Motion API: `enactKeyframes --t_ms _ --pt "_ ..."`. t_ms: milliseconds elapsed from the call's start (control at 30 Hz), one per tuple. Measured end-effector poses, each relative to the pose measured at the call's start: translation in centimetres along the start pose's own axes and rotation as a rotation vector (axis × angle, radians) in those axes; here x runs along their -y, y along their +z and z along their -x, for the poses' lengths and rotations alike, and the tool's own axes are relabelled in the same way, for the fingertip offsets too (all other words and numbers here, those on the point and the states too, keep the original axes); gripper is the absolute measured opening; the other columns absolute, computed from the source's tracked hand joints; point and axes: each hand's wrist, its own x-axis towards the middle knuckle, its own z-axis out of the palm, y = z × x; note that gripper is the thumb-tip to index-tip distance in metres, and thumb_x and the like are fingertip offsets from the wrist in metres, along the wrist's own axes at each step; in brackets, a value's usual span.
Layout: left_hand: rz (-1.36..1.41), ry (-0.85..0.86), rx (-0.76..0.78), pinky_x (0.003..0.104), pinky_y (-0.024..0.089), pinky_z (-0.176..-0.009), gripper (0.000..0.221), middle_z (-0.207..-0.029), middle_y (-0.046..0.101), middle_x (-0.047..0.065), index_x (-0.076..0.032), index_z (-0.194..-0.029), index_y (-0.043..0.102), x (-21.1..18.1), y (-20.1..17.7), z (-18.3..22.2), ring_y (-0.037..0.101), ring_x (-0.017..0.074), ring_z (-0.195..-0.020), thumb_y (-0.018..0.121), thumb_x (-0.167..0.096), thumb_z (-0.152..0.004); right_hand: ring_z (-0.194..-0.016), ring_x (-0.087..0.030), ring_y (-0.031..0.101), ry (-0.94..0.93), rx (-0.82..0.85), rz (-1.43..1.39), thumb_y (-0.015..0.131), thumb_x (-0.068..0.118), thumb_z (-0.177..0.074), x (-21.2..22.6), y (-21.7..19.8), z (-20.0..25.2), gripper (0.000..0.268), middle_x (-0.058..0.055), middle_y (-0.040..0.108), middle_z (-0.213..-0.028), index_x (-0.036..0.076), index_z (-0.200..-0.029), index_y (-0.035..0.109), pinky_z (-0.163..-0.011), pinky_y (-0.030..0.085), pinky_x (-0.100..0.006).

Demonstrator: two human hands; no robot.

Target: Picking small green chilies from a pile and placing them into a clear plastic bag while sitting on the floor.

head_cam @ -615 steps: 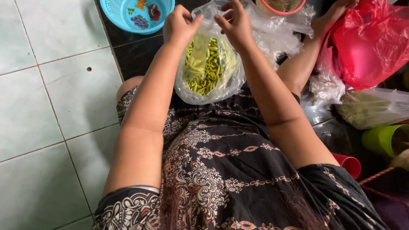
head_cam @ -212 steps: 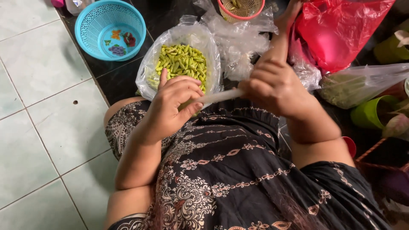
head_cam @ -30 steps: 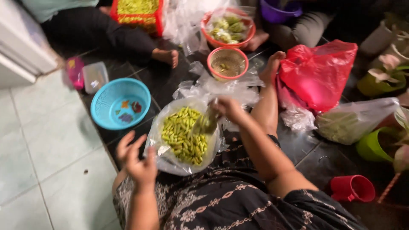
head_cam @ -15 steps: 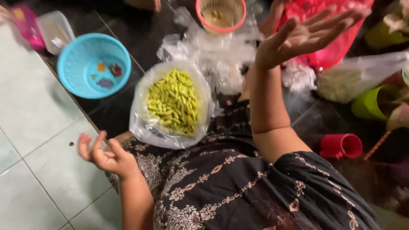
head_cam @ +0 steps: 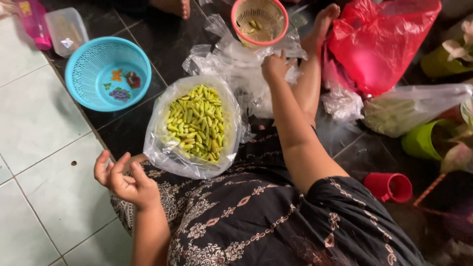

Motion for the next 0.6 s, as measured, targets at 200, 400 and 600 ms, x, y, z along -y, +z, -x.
enactKeyframes --t_ms 200,400,600 --pt "0.193 0.118 0.063 0.047 0.052 -0.097 0.028 -0.123 0.058 0.025 0.007 -0.105 0.062 -0.5 2.9 -2.3 0.058 0.0356 -0.112 0.055 -0.020 -0.108 -0.085 -0.021 0.071 -0.802 -0.072 -0.246 0.071 0.020 -0.098 -0.9 -14.9 8.9 0.013 -0.003 0.079 -0.095 0.010 -0.096 0.079 -0.074 0.050 -0.036" --pt "0.622 -0.176 0.366 0.035 0.044 -0.108 0.097 -0.152 0.052 0.016 -0.002 -0.156 0.036 -3.2 8.3 -1.9 0.049 0.0197 -0.138 0.088 -0.040 -0.084 -0.083 -0.027 0.073 -1.084 0.248 -0.571 0.077 0.010 -0.088 1.0 -19.3 23.6 0.006 -0.012 0.076 -0.082 0.005 -0.092 0.076 -0.096 0.052 -0.044" --pt "0.775 -0.259 0.367 0.034 0.052 -0.090 0.020 -0.095 0.074 0.014 -0.001 -0.095 0.070 -4.6 7.8 -2.7 0.070 0.0233 -0.091 0.062 -0.019 -0.102 -0.083 -0.015 0.069 -1.154 0.446 -0.612 0.075 0.014 -0.093 3.6 -16.2 28.5 0.026 -0.007 0.072 -0.078 0.007 -0.117 0.070 -0.083 0.055 -0.040"
